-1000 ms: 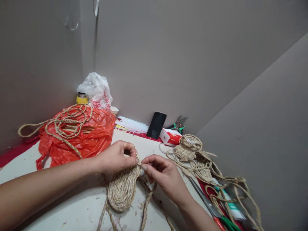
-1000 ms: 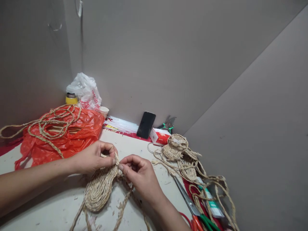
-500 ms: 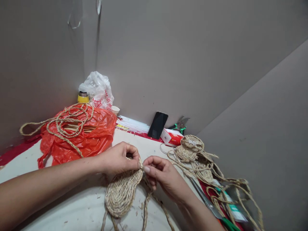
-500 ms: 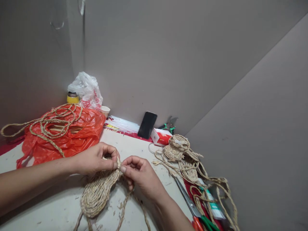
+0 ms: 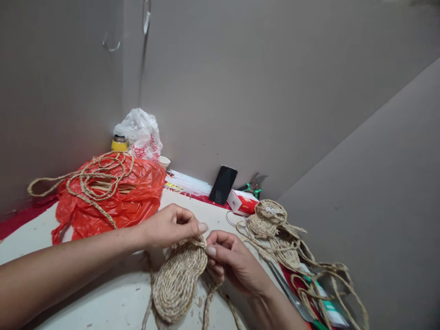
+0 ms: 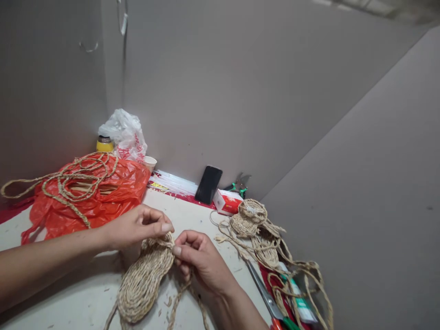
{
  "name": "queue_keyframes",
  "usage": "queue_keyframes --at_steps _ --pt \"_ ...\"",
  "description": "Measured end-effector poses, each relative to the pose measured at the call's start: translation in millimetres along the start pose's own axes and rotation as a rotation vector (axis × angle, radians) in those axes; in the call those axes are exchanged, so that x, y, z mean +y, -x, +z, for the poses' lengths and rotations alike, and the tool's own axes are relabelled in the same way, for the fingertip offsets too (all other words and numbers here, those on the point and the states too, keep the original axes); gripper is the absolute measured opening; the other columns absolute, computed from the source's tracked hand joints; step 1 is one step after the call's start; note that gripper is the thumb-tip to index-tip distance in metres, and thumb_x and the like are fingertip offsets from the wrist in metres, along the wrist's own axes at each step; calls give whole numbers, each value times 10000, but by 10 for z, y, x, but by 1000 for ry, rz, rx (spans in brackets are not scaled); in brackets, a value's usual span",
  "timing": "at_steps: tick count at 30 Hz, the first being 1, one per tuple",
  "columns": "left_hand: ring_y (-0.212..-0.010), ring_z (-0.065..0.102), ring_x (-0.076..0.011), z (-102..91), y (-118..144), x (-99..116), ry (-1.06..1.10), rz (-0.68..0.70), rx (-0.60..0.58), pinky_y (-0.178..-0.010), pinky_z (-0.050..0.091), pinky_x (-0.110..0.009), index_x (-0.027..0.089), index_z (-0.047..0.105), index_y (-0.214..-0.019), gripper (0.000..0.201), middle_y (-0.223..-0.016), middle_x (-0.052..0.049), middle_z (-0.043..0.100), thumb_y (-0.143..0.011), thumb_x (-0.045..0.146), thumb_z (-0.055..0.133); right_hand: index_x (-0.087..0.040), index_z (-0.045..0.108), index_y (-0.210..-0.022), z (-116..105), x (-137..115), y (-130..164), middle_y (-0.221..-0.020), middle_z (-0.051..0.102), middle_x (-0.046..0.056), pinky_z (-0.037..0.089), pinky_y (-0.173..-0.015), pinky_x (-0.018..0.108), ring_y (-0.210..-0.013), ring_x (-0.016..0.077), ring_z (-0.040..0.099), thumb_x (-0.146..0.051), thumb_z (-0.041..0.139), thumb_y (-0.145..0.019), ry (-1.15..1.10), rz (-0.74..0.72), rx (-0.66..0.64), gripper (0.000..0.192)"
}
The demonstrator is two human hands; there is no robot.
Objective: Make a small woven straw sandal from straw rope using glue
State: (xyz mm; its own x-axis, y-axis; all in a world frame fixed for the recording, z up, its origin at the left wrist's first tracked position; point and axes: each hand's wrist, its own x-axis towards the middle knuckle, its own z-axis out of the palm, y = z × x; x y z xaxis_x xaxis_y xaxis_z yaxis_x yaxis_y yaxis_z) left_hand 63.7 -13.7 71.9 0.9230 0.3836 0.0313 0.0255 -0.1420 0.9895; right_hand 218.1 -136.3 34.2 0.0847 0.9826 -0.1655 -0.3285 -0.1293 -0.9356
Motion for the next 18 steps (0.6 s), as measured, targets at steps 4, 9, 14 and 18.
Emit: queue_keyframes --at_steps 4,9,14,18 --pt "-681 511 -120 -93 20 86 16 91 176 -690 405 -251 136 628 -688 326 -715 -20 596 -789 441 570 -142 587 -657 -30 4 -7 -448 527 -52 300 -328 134 -322 23 352 -258 781 -652 -74 -10 1 226" --pt "-745 523 -136 -151 112 225 -153 217 172 -731 413 -261 146 618 -667 189 -745 -11 594 -756 313 616 -143 598 -660 -52 -1 -12 -447 508 -53 282 -325 128 -330 19 324 -253 786 -645 -130 -38 3 218" --pt "-777 546 -140 -136 186 288 -309 187 100 -755 418 -260 147 668 -768 88 -794 -12 622 -697 196 650 -149 600 -652 -47 -1 -8 -450 476 -65 274 -325 126 -333 15 293 -264 790 -647 -153 -66 7 223" --pt "-729 539 -127 -118 189 270 -248 164 84 -715 425 -245 145 652 -743 57 -732 -3 608 -729 184 612 -150 607 -652 -31 23 3 -446 469 -64 267 -333 129 -335 17 292 -292 795 -645 -148 -85 6 235"
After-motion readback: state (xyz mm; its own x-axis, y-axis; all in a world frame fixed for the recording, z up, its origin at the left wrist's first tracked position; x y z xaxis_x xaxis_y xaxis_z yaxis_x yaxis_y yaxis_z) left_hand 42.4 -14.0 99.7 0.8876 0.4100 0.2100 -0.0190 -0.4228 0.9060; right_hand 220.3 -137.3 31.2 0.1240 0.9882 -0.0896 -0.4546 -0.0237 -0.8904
